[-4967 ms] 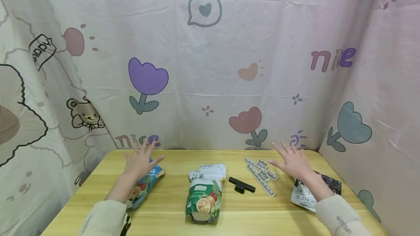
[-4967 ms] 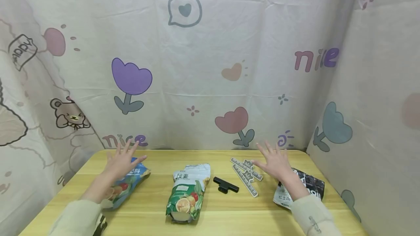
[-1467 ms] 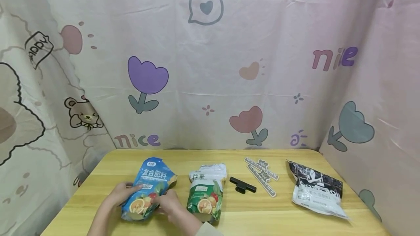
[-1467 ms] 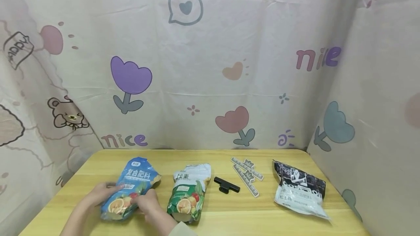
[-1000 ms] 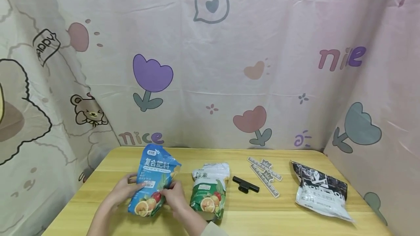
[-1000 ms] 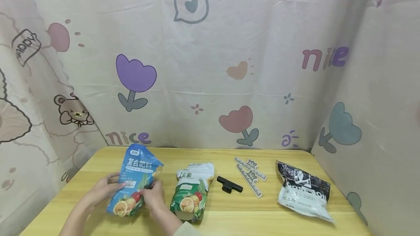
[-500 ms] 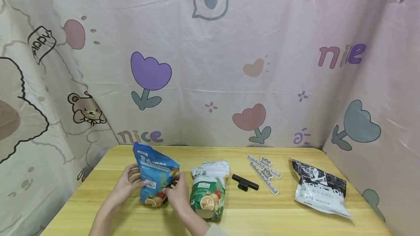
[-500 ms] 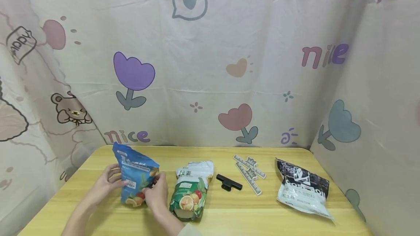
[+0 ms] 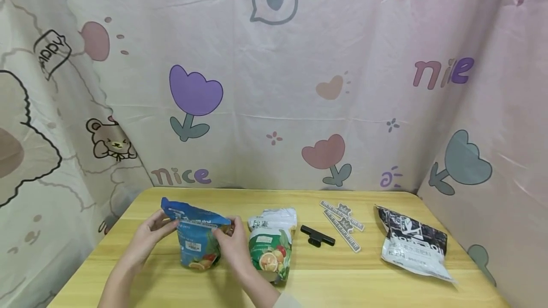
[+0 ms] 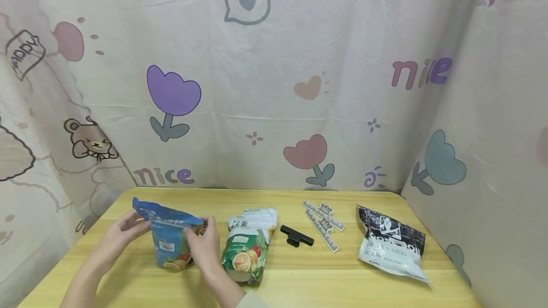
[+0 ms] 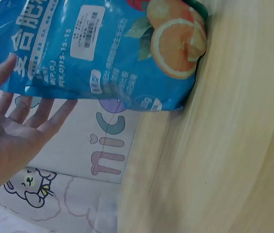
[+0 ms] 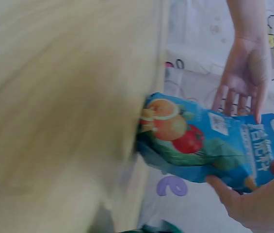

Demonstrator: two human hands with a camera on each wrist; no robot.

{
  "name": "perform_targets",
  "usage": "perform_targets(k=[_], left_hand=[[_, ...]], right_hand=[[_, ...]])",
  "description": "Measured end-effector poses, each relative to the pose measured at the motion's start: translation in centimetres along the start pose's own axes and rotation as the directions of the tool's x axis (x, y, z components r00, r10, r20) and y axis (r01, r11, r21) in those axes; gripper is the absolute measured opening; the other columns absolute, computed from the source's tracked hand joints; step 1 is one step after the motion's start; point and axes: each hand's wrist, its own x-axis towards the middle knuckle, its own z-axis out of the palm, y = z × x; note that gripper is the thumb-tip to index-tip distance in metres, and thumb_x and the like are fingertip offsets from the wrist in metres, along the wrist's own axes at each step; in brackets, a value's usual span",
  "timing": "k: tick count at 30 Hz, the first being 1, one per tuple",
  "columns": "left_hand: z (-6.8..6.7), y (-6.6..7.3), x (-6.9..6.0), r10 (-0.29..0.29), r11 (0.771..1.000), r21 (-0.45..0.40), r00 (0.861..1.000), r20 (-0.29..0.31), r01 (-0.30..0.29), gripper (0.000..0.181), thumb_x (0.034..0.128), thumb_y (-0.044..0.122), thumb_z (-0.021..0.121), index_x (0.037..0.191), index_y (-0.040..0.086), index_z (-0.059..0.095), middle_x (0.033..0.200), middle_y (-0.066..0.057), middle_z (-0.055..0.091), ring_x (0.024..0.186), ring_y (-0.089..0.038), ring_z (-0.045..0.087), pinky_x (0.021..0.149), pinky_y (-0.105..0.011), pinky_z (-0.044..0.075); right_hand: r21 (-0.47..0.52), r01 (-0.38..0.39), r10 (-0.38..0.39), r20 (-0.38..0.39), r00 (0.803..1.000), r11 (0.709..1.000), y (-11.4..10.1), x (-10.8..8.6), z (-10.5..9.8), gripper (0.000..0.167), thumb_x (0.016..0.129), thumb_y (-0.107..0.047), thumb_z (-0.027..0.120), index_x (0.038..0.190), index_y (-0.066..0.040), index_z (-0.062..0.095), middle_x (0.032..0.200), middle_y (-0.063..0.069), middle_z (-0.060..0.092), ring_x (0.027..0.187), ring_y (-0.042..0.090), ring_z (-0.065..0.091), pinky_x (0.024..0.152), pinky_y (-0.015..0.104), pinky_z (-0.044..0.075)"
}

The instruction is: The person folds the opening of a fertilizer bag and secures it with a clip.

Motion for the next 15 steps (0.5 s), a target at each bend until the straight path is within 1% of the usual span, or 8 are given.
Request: perform_targets(k=[2, 5, 8, 10, 12, 13, 14, 15], left_hand=[[-0.1, 0.2, 0.0, -0.024, 1.0, -0.012, 1.0, 0.017, 0.024, 0.062, 0.0958, 0.028, 0.051, 0.14, -0.007, 0.024, 0.137, -0.027, 0.034, 0.094, 0.009, 0.049, 0.099, -0.055, 0.026], [-0.2, 0.3, -0.1, -0.07, 0.997, -0.037, 0.997, 0.041, 0.072, 0.071, 0.0981, 0.034, 0.044, 0.142, -0.01, 0.009, 0.143, -0.033, 0.015, 0.11, -0.014, 0.052, 0.102, -0.054, 0.021], [-0.4, -0.4, 0.5, -0.092, 0.993, -0.075, 0.994, 0.054, 0.096, 0.073, 0.0991, 0.038, 0.038, 0.142, -0.009, 0.003, 0.145, -0.031, 0.004, 0.124, -0.036, 0.035, 0.103, -0.051, 0.019], [-0.7, -2.3, 1.4, -0.036, 0.992, -0.122, 0.999, 0.032, 0.04, 0.066, 0.0991, 0.036, 0.039, 0.144, -0.004, 0.012, 0.147, -0.021, 0.016, 0.124, -0.033, 0.037, 0.103, -0.04, 0.028], [-0.8, -3.1, 2.0, -0.019, 0.99, -0.142, 0.999, 0.035, 0.024, 0.063, 0.0994, 0.035, 0.039, 0.144, -0.003, 0.015, 0.147, -0.019, 0.018, 0.126, -0.031, 0.035, 0.103, -0.04, 0.028], [-0.8, -3.1, 2.1, -0.013, 0.99, -0.139, 0.999, 0.03, 0.017, 0.062, 0.0997, 0.034, 0.038, 0.144, -0.003, 0.016, 0.146, -0.018, 0.02, 0.125, -0.025, 0.037, 0.102, -0.04, 0.029], [-1.0, -4.4, 2.7, 0.012, 0.988, -0.155, 1.0, 0.02, -0.009, 0.058, 0.0988, 0.035, 0.041, 0.144, 0.003, 0.024, 0.144, -0.013, 0.027, 0.123, -0.018, 0.04, 0.1, -0.034, 0.033], [-0.9, -4.5, 2.8, 0.023, 0.988, -0.152, 1.0, 0.01, -0.021, 0.056, 0.0989, 0.034, 0.041, 0.143, 0.003, 0.027, 0.142, -0.012, 0.03, 0.119, -0.011, 0.044, 0.098, -0.032, 0.036]], right_hand=[[0.003, 0.007, -0.007, 0.01, 1.0, 1.0, -0.5, 0.0, -0.2, 0.027, 0.088, -0.019, 0.063, 0.109, -0.006, 0.051, 0.083, 0.002, 0.051, 0.071, 0.014, 0.048, 0.059, 0.028, 0.04], [0.006, 0.023, -0.023, 0.025, 0.999, 1.0, -0.9, -0.1, -0.4, 0.02, 0.091, -0.022, 0.058, 0.103, -0.006, 0.056, 0.08, 0.002, 0.053, 0.069, 0.014, 0.047, 0.059, 0.027, 0.039], [0.019, 0.044, -0.044, 0.033, 0.998, 0.999, -1.1, -0.1, -0.6, 0.017, 0.094, -0.02, 0.053, 0.097, -0.004, 0.059, 0.078, 0.004, 0.053, 0.07, 0.016, 0.048, 0.061, 0.027, 0.04], [0.032, 0.051, -0.052, 0.029, 0.998, 0.998, -1.2, 0.0, -0.7, 0.017, 0.096, -0.017, 0.05, 0.094, -0.003, 0.059, 0.078, 0.005, 0.053, 0.07, 0.017, 0.05, 0.063, 0.027, 0.041], [0.042, 0.048, -0.049, 0.021, 0.999, 0.998, -1.3, 0.0, -0.8, 0.017, 0.096, -0.016, 0.05, 0.092, -0.002, 0.06, 0.077, 0.005, 0.053, 0.071, 0.017, 0.051, 0.064, 0.027, 0.042], [0.046, 0.042, -0.043, 0.016, 0.999, 0.998, -1.3, 0.1, -0.8, 0.017, 0.095, -0.016, 0.05, 0.092, -0.002, 0.06, 0.077, 0.005, 0.054, 0.072, 0.017, 0.052, 0.065, 0.027, 0.043], [0.047, 0.037, -0.038, 0.012, 0.999, 0.998, -1.3, 0.1, -0.9, 0.017, 0.095, -0.016, 0.05, 0.092, -0.002, 0.06, 0.077, 0.004, 0.054, 0.072, 0.017, 0.052, 0.065, 0.027, 0.043], [0.052, 0.031, -0.032, 0.008, 0.999, 0.998, -1.4, 0.2, -0.9, 0.017, 0.095, -0.015, 0.05, 0.091, -0.002, 0.06, 0.077, 0.004, 0.054, 0.072, 0.016, 0.052, 0.066, 0.027, 0.044]])
